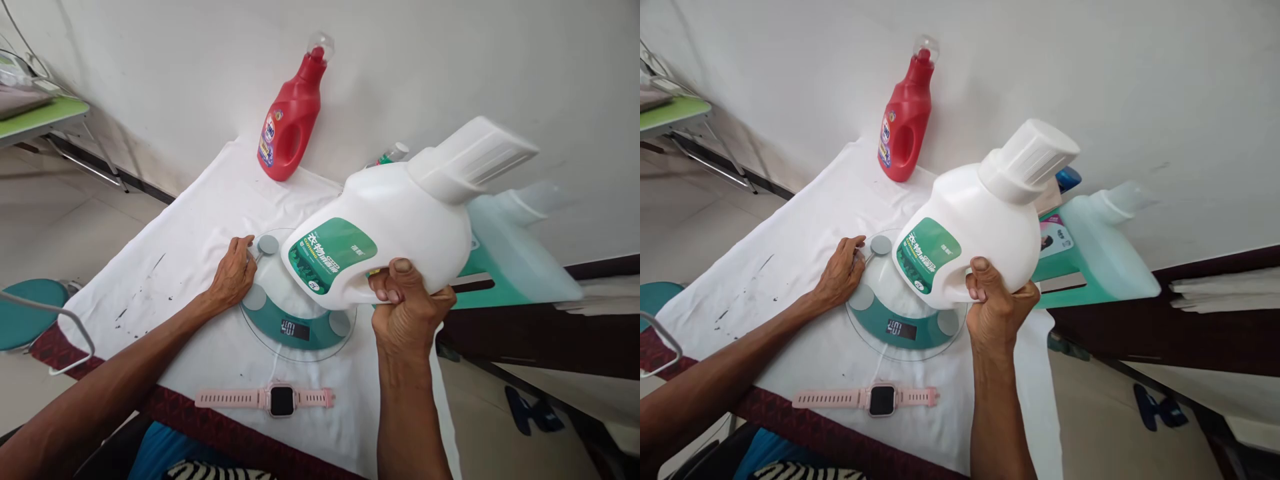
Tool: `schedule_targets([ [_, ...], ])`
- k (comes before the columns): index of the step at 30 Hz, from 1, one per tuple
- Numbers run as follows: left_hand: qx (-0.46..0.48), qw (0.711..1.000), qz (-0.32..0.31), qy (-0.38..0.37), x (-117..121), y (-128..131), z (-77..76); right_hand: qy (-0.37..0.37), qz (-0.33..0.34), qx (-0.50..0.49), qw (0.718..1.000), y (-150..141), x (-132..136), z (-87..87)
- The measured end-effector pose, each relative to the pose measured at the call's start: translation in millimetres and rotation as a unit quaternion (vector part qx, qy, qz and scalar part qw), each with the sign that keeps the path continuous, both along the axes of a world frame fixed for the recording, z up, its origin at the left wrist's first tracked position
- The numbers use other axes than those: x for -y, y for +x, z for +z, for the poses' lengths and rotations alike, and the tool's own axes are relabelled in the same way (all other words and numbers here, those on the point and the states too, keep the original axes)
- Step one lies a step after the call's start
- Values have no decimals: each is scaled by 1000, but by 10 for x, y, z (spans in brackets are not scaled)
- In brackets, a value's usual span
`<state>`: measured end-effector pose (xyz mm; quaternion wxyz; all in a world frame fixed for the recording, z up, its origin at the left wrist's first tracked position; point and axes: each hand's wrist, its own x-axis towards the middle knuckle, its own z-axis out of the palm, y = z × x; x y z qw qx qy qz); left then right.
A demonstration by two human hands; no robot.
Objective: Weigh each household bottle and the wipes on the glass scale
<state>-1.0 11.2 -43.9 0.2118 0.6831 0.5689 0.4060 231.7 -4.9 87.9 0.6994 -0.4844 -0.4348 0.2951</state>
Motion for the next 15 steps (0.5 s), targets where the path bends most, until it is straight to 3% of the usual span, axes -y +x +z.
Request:
schedule_targets([
  [5,-11,1000,-2,-4,-3,-11,16,21,14,44,999,109,36,-91],
  [8,-17,1000,-9,1,-8,-27,31,38,-2,54,998,264,124,-244],
  [15,-33,999,-11,9,-15,-35,53,-120,-146,-40,981,500,531,-780],
])
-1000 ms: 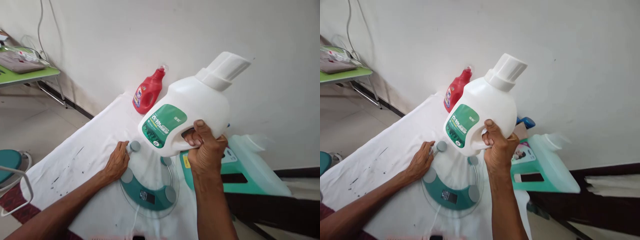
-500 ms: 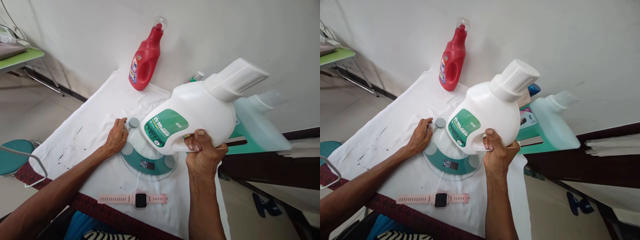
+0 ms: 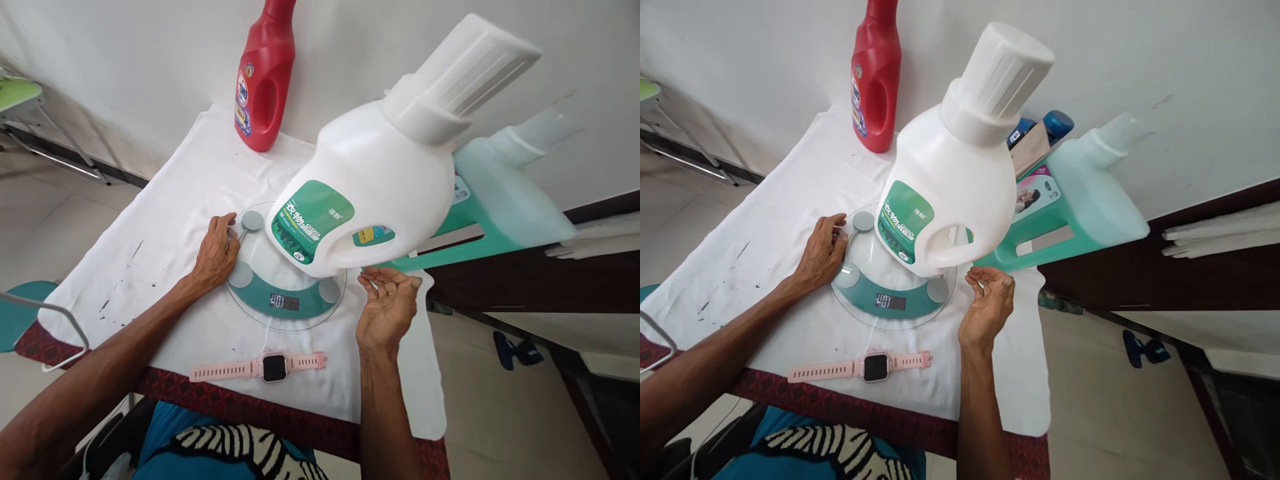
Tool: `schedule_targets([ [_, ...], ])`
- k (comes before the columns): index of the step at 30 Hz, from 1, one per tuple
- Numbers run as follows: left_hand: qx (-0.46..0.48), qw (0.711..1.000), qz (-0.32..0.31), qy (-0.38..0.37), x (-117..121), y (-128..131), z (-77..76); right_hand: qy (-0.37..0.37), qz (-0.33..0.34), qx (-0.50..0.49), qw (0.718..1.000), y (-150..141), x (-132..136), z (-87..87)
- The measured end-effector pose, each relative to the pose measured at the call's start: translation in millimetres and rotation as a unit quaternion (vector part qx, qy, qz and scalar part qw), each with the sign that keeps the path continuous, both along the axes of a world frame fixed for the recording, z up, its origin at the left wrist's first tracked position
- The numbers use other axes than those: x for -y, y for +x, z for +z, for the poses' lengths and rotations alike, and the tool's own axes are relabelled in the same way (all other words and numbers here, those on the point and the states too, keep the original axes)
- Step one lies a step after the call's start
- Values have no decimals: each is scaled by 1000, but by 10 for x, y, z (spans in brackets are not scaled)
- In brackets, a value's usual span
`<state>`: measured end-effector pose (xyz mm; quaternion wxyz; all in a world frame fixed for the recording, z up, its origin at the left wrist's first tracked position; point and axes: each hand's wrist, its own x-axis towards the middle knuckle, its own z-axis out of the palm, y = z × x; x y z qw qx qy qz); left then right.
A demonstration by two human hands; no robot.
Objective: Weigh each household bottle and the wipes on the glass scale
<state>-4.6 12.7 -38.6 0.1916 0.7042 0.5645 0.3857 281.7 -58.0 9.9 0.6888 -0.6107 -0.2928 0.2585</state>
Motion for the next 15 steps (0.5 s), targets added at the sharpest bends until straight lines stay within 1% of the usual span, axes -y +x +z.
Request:
schedule_targets([
  [2,1,1000,-2,3,-2,1,3,0,-4,-8,1000,-13,72,-64],
  [4,4,1000,-3,-1,-4,1,6,6,0,-12,1000,-44,101,-73],
  [15,5,1000,-5,1,-2,-3,2,51,35,8,998,-167,53,130],
])
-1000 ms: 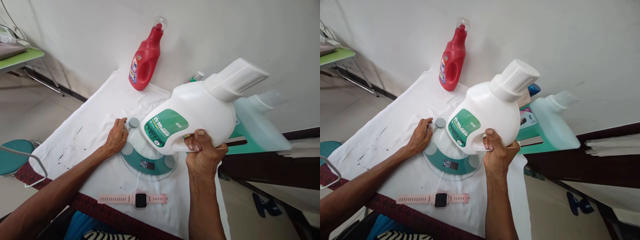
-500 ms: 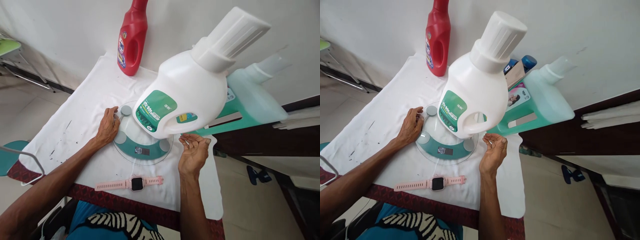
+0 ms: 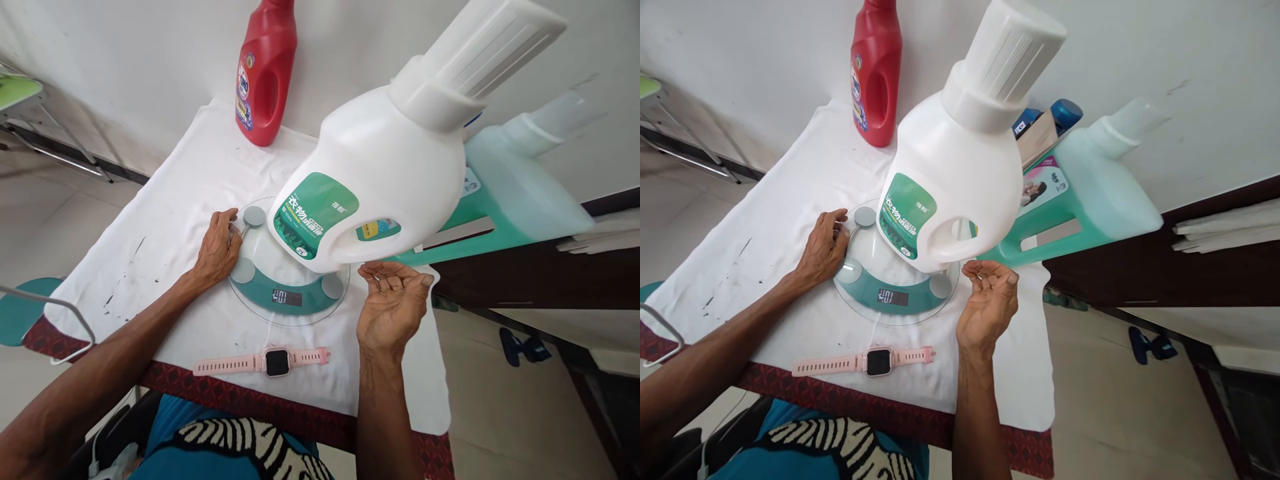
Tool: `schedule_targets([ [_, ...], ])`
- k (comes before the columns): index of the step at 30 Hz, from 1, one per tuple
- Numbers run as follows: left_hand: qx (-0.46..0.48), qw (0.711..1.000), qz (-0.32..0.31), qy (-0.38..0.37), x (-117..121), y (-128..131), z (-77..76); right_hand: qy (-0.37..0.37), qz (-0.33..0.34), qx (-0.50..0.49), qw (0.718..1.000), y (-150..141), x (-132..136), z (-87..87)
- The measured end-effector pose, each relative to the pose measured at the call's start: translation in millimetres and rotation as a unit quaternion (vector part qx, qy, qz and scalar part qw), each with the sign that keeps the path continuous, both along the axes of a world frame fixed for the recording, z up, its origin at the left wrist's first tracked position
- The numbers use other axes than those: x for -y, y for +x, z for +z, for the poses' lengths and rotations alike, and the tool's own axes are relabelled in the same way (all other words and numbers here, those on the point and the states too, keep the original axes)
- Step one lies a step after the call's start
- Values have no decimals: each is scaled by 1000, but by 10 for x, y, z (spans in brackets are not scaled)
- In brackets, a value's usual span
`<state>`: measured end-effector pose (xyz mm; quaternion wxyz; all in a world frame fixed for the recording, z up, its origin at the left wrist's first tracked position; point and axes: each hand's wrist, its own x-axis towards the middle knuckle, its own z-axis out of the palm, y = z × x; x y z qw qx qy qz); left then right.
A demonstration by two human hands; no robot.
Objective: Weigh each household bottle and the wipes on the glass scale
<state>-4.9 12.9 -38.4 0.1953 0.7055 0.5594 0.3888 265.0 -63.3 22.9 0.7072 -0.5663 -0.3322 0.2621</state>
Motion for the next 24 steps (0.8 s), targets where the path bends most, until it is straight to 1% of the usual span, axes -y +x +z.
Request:
schedule_targets([
  [5,-2,1000,0,-3,-6,1,-3,18,12,32,999,-47,-38,106],
  [9,-1,1000,3,-6,-10,9,-22,52,10,46,998,-94,-112,193],
  [12,13,1000,8,10,11,23,-24,88,8,106,990,-166,-222,347],
  [13,19,1000,11,15,20,29,-25,88,11,127,988,-193,-263,416],
  [14,24,999,15,16,27,35,-28,76,14,146,986,-215,-304,487],
  [16,32,999,27,13,32,44,-46,30,24,162,986,-237,-374,614],
  [18,37,999,26,11,27,49,-76,-22,45,160,986,-219,-422,691],
  [21,51,998,26,16,28,56,-119,-65,91,132,985,-154,-471,705],
  [24,64,997,33,15,41,70,-133,-55,109,71,990,-124,-556,679],
])
